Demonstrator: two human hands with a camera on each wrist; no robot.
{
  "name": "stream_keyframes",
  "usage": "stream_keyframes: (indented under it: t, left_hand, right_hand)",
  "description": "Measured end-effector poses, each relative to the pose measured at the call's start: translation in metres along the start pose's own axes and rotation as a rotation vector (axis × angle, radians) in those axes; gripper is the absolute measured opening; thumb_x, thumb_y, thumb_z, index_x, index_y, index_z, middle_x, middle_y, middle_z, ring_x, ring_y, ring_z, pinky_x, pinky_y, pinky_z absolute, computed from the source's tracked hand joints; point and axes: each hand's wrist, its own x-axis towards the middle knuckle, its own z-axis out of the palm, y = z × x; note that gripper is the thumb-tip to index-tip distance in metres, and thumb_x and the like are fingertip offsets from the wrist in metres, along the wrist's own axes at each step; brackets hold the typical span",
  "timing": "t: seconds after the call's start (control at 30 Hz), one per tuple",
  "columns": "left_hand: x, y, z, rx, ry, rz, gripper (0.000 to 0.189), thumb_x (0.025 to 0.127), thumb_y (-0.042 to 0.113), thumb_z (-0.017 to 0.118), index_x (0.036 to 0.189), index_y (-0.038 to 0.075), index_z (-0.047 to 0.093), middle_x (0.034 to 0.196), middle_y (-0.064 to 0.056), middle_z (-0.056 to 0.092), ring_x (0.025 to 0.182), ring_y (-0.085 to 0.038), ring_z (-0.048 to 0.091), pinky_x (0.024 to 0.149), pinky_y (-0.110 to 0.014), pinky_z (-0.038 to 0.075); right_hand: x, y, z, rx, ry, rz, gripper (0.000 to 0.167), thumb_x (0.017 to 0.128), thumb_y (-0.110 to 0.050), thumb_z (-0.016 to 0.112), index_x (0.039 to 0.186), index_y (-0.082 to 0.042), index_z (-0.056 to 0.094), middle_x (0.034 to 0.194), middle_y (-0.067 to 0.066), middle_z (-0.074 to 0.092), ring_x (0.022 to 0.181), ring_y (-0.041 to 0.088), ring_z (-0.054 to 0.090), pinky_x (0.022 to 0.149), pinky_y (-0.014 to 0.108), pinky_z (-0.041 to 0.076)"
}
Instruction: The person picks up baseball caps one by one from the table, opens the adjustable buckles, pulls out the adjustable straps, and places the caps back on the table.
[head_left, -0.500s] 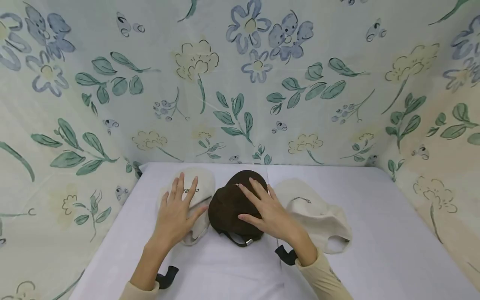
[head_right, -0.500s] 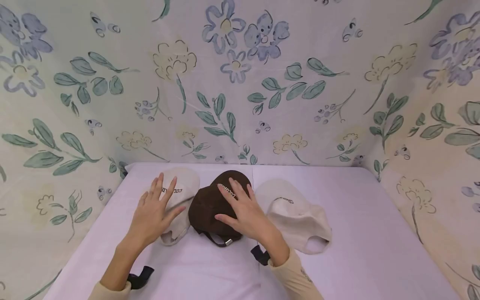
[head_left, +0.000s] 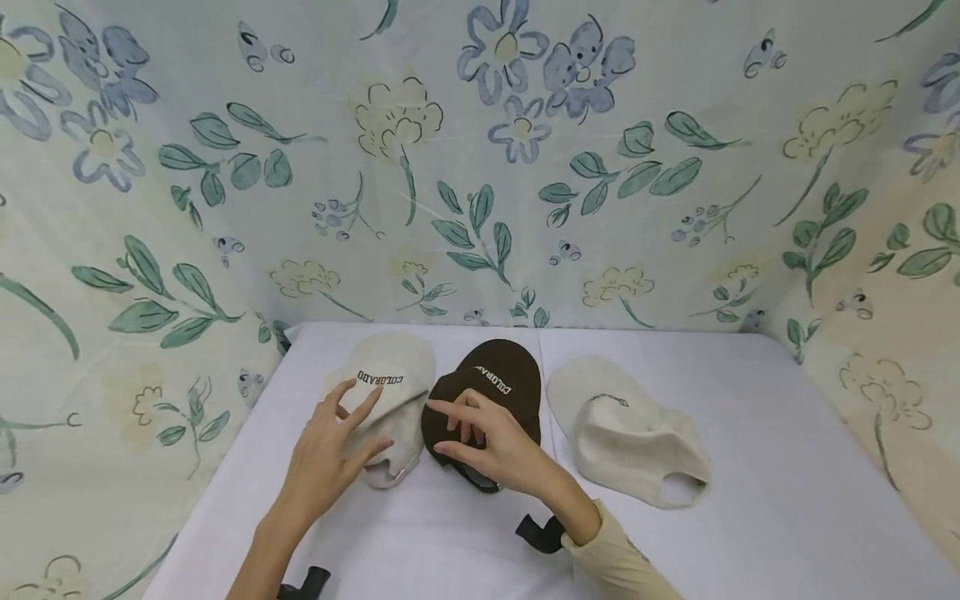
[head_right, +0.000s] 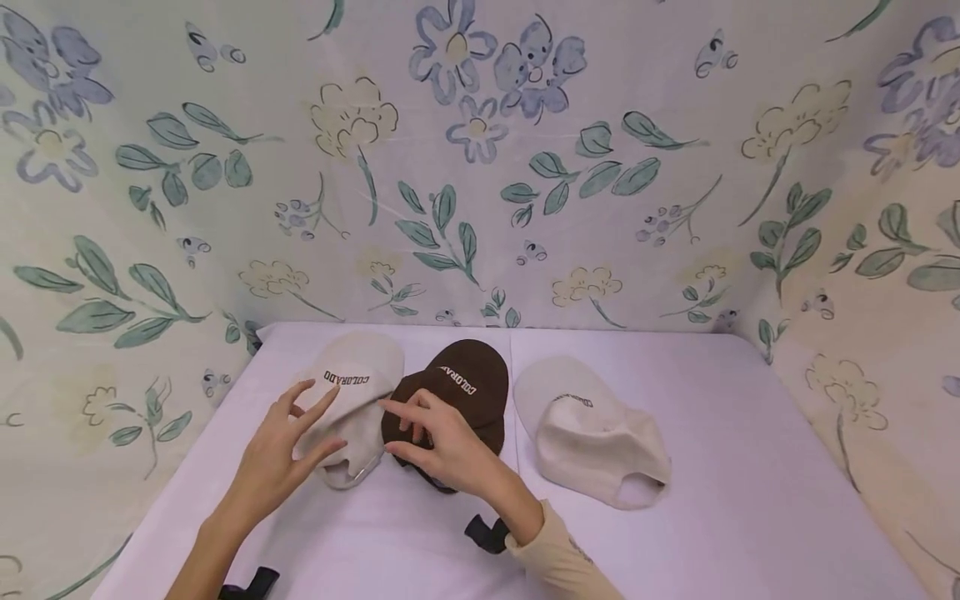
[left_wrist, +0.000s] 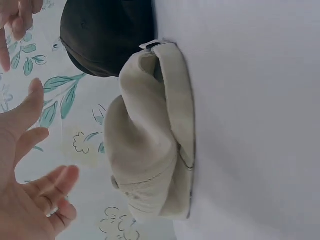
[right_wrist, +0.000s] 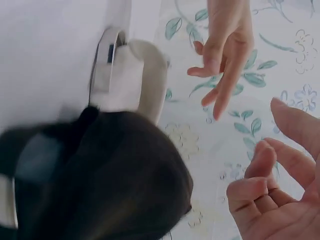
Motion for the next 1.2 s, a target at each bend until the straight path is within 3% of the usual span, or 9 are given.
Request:
stream_keyframes:
  t: [0.1, 0.17, 0.37, 0.6, 0.77, 0.9, 1.0, 1.2]
  left_hand:
    - [-0.007, -0.003, 0.001, -0.077, 0.044, 0.001, 0.073, 0.073, 0.023, 0.093, 0.141, 0.024, 0.066, 0.137, -0.017, 0.055, 0.089, -0.012, 0.051, 0.064, -0.028, 0.045]
    - [-0.011, -0.004, 0.000, -0.135, 0.048, -0.035, 0.067, 0.072, 0.020, 0.093, 0.135, 0.023, 0.071, 0.128, -0.011, 0.057, 0.085, -0.008, 0.048, 0.062, -0.023, 0.042]
    - [-0.015, -0.007, 0.001, -0.248, 0.054, -0.091, 0.052, 0.069, 0.011, 0.094, 0.119, 0.014, 0.079, 0.105, 0.002, 0.053, 0.074, -0.005, 0.040, 0.058, -0.017, 0.035]
    - [-0.020, -0.011, 0.005, -0.267, 0.020, -0.125, 0.043, 0.070, 0.014, 0.093, 0.112, 0.013, 0.082, 0.084, 0.005, 0.053, 0.062, 0.001, 0.037, 0.051, -0.018, 0.034]
    - [-0.024, -0.015, 0.008, -0.291, -0.015, -0.129, 0.038, 0.070, 0.016, 0.092, 0.107, 0.015, 0.084, 0.072, 0.013, 0.051, 0.062, 0.002, 0.039, 0.050, -0.017, 0.034]
    - [-0.026, -0.020, 0.012, -0.323, -0.019, -0.109, 0.037, 0.070, 0.015, 0.093, 0.105, 0.015, 0.084, 0.071, 0.008, 0.050, 0.062, 0.000, 0.039, 0.051, -0.016, 0.035]
    - [-0.026, -0.023, 0.015, -0.317, -0.015, -0.102, 0.038, 0.068, 0.015, 0.093, 0.105, 0.015, 0.084, 0.070, 0.004, 0.047, 0.062, 0.001, 0.038, 0.052, -0.015, 0.035]
    - [-0.026, -0.028, 0.019, -0.260, -0.034, -0.113, 0.040, 0.065, 0.014, 0.094, 0.104, 0.016, 0.084, 0.067, 0.007, 0.043, 0.063, 0.002, 0.037, 0.052, -0.016, 0.034]
  right_hand:
    - [0.004, -0.003, 0.009, 0.051, -0.007, 0.000, 0.048, 0.093, -0.019, 0.079, 0.139, -0.014, 0.066, 0.086, -0.001, 0.055, 0.068, -0.001, 0.048, 0.060, 0.018, 0.048]
    - [0.006, -0.004, 0.015, 0.088, -0.011, 0.017, 0.045, 0.092, -0.016, 0.080, 0.136, -0.014, 0.069, 0.078, -0.003, 0.052, 0.067, -0.002, 0.045, 0.060, 0.016, 0.044]
    - [0.011, -0.004, 0.033, 0.194, -0.058, 0.162, 0.038, 0.092, -0.015, 0.080, 0.130, -0.018, 0.074, 0.065, -0.009, 0.041, 0.059, -0.002, 0.037, 0.056, 0.015, 0.033]
    - [0.014, -0.006, 0.054, 0.234, -0.024, 0.282, 0.029, 0.090, -0.005, 0.079, 0.119, -0.007, 0.078, 0.055, -0.007, 0.035, 0.050, -0.002, 0.030, 0.049, 0.016, 0.028]
    - [0.015, -0.007, 0.066, 0.225, 0.010, 0.349, 0.027, 0.088, -0.003, 0.079, 0.114, -0.010, 0.081, 0.050, -0.009, 0.033, 0.045, 0.000, 0.026, 0.045, 0.016, 0.025]
    - [0.016, -0.005, 0.072, 0.218, 0.039, 0.401, 0.026, 0.087, -0.004, 0.080, 0.112, -0.013, 0.082, 0.047, -0.010, 0.034, 0.043, 0.001, 0.026, 0.044, 0.016, 0.023]
    - [0.017, -0.001, 0.074, 0.201, 0.053, 0.413, 0.026, 0.086, -0.006, 0.082, 0.111, -0.014, 0.082, 0.047, -0.011, 0.035, 0.044, 0.000, 0.028, 0.044, 0.016, 0.024]
    - [0.019, 0.010, 0.082, 0.125, 0.092, 0.392, 0.025, 0.085, -0.008, 0.084, 0.109, -0.014, 0.083, 0.048, -0.011, 0.035, 0.044, -0.001, 0.028, 0.045, 0.015, 0.025]
